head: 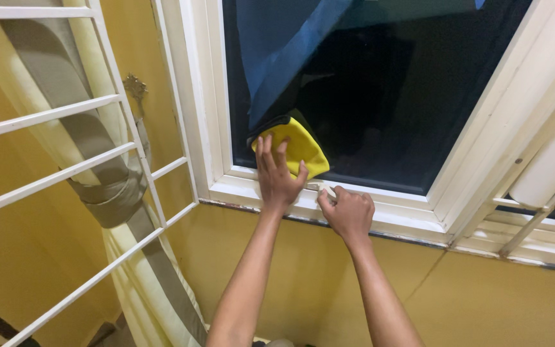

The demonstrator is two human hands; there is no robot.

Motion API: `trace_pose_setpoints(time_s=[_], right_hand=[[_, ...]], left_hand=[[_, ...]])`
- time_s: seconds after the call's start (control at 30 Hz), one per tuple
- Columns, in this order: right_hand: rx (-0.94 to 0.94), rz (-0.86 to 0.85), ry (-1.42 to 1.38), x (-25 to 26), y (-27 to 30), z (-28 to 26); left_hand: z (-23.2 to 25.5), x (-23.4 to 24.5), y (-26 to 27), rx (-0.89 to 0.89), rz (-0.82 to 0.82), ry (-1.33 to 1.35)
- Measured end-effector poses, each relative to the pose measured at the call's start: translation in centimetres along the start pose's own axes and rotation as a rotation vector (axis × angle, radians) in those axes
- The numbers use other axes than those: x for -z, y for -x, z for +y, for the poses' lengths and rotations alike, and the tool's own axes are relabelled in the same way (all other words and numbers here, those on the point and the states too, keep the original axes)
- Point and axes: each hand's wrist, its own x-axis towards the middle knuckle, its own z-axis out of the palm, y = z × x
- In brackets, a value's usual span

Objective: The person sprays a liquid from a bottle onto a window and wipes it with a cloth.

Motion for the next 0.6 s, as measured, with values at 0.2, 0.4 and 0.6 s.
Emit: trace_pose_setpoints(time_s=[0.2,0.4,0.6], right_hand=[[-0.014,-0.002,-0.02,-0.38,-0.03,0.0],[0.024,0.061,0.008,-0.67,0.13,0.0],[0.015,0.02,0.028,-0.52,0.12,0.08]], left_hand=[[-0.85,-0.22,-0.15,0.345,0.056,0.135],[-0.6,0.16,0.16,0.122,0.064,0.064],[-0.89,-0.52,0.43,0.127,0.06,0.053]])
